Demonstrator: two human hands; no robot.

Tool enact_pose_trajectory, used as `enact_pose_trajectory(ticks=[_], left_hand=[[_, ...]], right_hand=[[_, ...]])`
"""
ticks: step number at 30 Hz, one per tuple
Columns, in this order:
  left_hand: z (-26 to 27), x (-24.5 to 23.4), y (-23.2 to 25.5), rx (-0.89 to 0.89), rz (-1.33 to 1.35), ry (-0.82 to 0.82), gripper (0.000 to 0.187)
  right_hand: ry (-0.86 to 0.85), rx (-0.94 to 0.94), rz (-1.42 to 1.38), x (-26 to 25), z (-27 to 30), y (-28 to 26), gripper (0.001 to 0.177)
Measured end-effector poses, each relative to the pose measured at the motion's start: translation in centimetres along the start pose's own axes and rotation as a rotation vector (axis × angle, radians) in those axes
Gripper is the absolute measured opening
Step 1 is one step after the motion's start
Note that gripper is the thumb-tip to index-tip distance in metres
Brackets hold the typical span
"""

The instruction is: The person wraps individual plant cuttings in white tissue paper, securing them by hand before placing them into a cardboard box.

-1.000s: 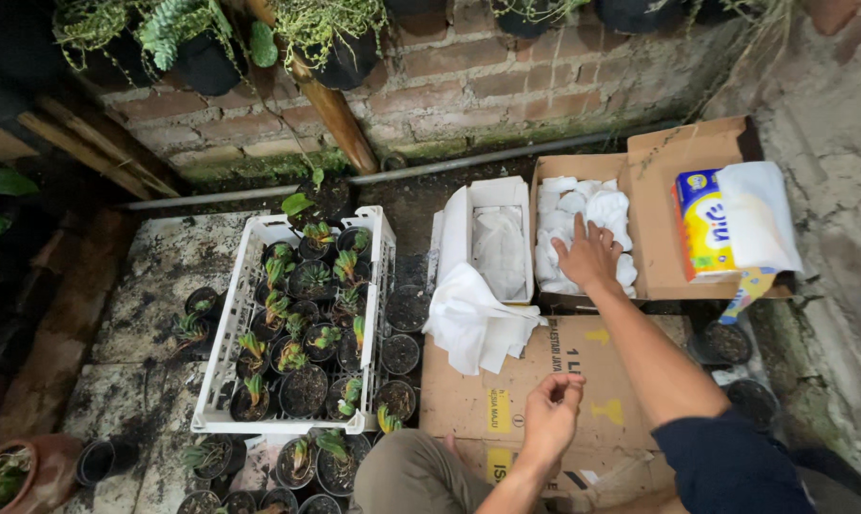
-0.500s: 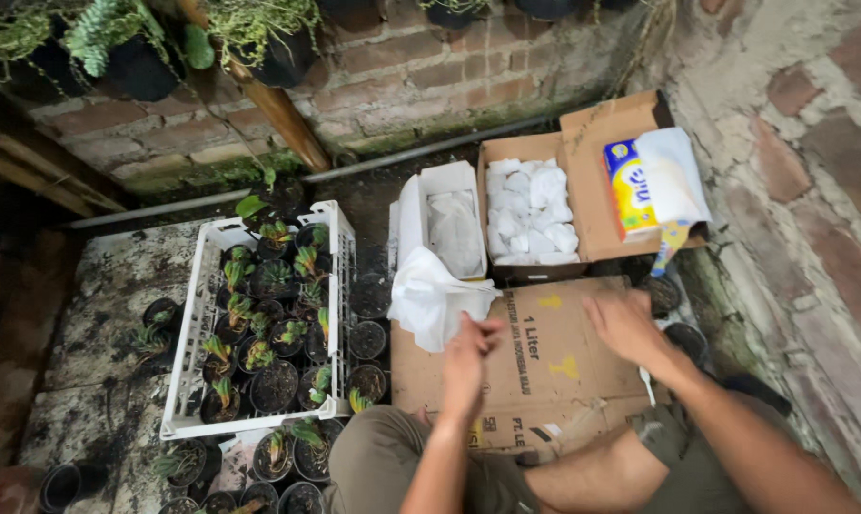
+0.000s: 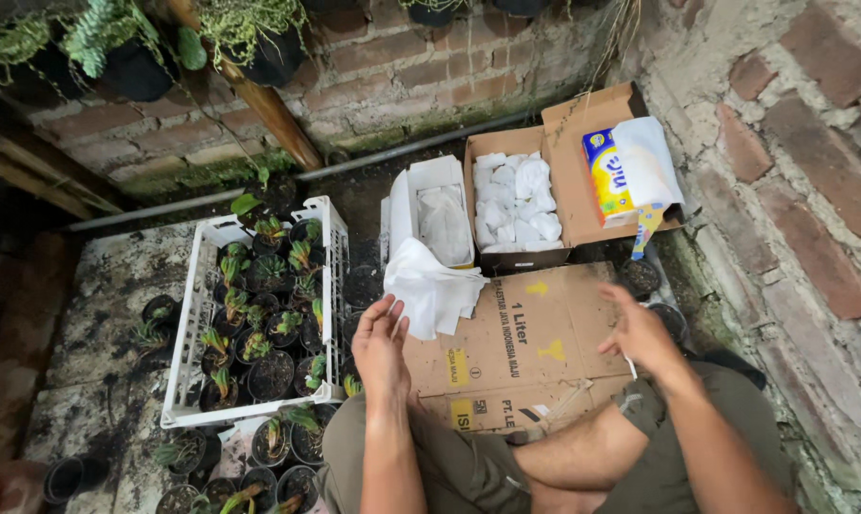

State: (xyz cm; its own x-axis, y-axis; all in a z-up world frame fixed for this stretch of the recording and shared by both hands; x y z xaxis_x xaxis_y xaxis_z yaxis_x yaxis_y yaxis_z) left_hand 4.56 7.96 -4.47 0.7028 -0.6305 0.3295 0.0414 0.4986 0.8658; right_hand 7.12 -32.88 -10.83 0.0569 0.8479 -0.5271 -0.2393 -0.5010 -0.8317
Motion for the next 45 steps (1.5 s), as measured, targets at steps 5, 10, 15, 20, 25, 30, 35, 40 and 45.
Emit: enact_pose_trajectory(ticks=[5,10,15,20,25,30,35,40,45], left_hand=[[0.9,0.7,0.1,-0.021,-0.028,-0.013,0.023],[0.6,0.3,0.1,-0.012,-0.010,0.008,0.021],[0.5,0.6,-0.1,-0.022,-0.015,0.015,0.018],[0.8,0.8,0.2,-0.013,-0.031,0.014,0.016],[0.9,1.1,0.3,-0.010,-0.048,0.011,0.015],[0.7,0.9,0.3,-0.015,-0.053,0.020,0.015],[0.5,1.0,-0.1,-0.024,-0.064,0.001,0.016],[0.1,1.1,-0.8,-0.021,-0.078,-0.010,0.017],[-0.3,0.9,-1.2,-0.031,-0.096,-0.006,0.017]], right_hand=[[-0.231,-0.144,-0.040,5.2,-0.3,1.5,0.070],[-0.231,-0.395,0.235,4.6,1.5,-4.4,0.044],[0.173,-0.316,0.093,1.7,-3.2,-0.9,0.055],[0.782,-0.174,0.064,-6.5,-8.9,0.2,0.031],[1.069,-0.188,0.251,-11.0,-15.2,-0.2,0.080],[0.736,0.085,0.331,-8.9,-11.8,-8.8,0.125],[0.631,0.066,0.394,-7.6,-11.3,-10.7,0.137],[0.505,0.077,0.565,-6.1,-10.9,-13.1,0.140],[0.554,0.080,0.561,-6.1,-16.8,-6.8,0.153]])
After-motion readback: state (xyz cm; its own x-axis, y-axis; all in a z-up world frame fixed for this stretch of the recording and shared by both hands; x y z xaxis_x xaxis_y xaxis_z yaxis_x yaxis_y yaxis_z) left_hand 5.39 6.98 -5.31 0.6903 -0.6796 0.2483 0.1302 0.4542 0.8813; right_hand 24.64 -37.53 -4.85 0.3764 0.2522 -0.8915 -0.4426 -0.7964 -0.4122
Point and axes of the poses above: each hand's wrist, its own z-axis away from the middle knuckle, its own x-axis out of the palm, y = z × x, the point moved 6 cm from there along -z, towards the middle knuckle, and after that the axes turned 10 degrees about y, right-handed, at the moved point
